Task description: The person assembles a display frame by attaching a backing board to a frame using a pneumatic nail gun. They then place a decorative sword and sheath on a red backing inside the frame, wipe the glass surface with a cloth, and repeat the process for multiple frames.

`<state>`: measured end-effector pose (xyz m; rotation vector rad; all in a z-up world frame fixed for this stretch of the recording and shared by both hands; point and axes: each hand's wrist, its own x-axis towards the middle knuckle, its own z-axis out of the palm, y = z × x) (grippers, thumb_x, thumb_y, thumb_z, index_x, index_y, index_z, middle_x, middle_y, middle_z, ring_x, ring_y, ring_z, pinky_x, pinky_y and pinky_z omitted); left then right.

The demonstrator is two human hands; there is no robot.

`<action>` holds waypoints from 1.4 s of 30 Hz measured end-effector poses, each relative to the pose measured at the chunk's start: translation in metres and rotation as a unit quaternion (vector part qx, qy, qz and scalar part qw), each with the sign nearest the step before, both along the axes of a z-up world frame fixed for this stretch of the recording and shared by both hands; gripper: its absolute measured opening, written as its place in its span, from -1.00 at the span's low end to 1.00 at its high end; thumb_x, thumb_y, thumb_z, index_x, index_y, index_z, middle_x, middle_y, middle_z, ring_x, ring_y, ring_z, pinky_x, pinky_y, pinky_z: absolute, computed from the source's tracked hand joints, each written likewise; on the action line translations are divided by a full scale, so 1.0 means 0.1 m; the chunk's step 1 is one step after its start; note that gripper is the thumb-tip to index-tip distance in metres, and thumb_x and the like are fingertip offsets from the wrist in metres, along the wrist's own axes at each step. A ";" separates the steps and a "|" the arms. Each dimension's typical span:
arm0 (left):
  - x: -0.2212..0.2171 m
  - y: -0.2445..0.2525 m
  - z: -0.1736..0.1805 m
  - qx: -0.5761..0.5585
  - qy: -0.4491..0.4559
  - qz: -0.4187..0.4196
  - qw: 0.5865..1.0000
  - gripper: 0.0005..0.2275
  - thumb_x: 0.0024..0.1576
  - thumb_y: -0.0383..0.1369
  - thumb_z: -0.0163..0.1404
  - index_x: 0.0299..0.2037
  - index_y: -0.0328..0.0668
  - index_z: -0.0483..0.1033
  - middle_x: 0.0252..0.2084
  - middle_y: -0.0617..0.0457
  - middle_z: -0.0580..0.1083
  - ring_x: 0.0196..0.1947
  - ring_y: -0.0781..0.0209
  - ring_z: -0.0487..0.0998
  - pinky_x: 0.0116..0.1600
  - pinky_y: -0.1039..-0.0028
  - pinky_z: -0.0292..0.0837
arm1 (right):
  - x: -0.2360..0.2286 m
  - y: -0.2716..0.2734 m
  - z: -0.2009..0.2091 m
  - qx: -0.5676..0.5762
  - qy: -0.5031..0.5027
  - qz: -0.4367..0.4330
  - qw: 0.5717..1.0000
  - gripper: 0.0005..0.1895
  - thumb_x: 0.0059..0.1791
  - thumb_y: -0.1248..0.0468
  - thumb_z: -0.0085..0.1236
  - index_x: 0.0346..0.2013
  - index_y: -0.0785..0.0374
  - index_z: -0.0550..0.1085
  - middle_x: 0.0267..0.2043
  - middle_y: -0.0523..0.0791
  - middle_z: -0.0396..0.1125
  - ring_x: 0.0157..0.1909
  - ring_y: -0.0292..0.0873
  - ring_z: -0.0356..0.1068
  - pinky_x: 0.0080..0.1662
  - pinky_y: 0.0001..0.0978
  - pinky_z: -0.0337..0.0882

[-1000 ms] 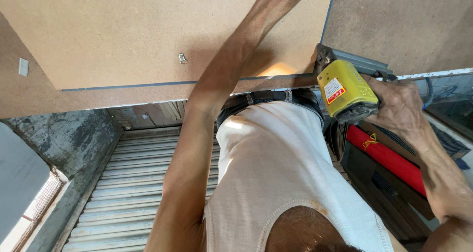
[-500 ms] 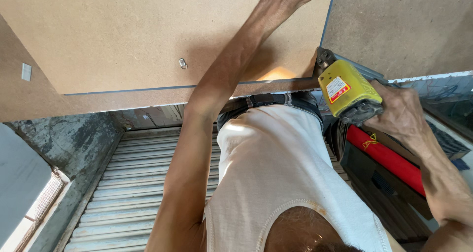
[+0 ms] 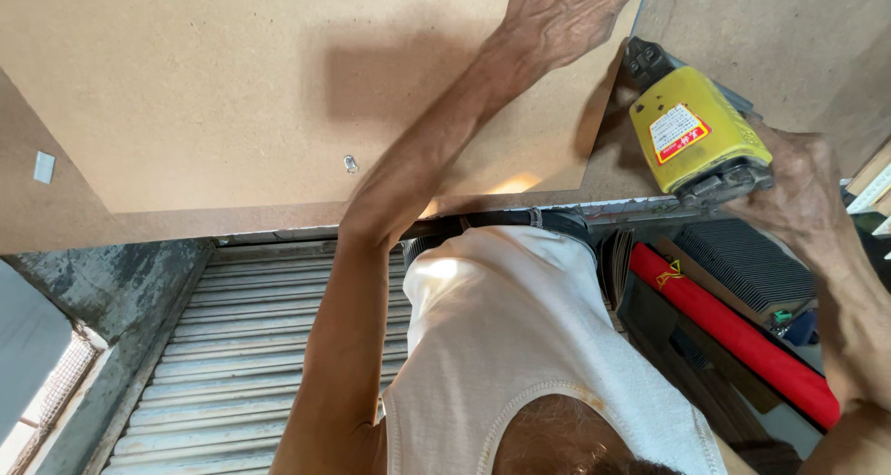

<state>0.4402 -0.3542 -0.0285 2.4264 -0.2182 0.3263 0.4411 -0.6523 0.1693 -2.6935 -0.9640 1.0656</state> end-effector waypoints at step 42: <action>-0.59 -0.96 1.04 -0.547 0.051 0.117 0.827 -0.60 0.42 -0.25 -0.11 -0.43 -0.40 0.47 -0.15 0.03 0.38 -0.18 0.31 0.36 -0.05 0.53 0.31 | -0.43 -0.12 -0.73 0.712 0.291 -0.587 0.254 -0.41 -0.09 0.47 0.06 0.27 0.28 0.33 -0.50 -0.17 0.23 -0.53 -0.26 0.22 -0.32 -0.34 0.36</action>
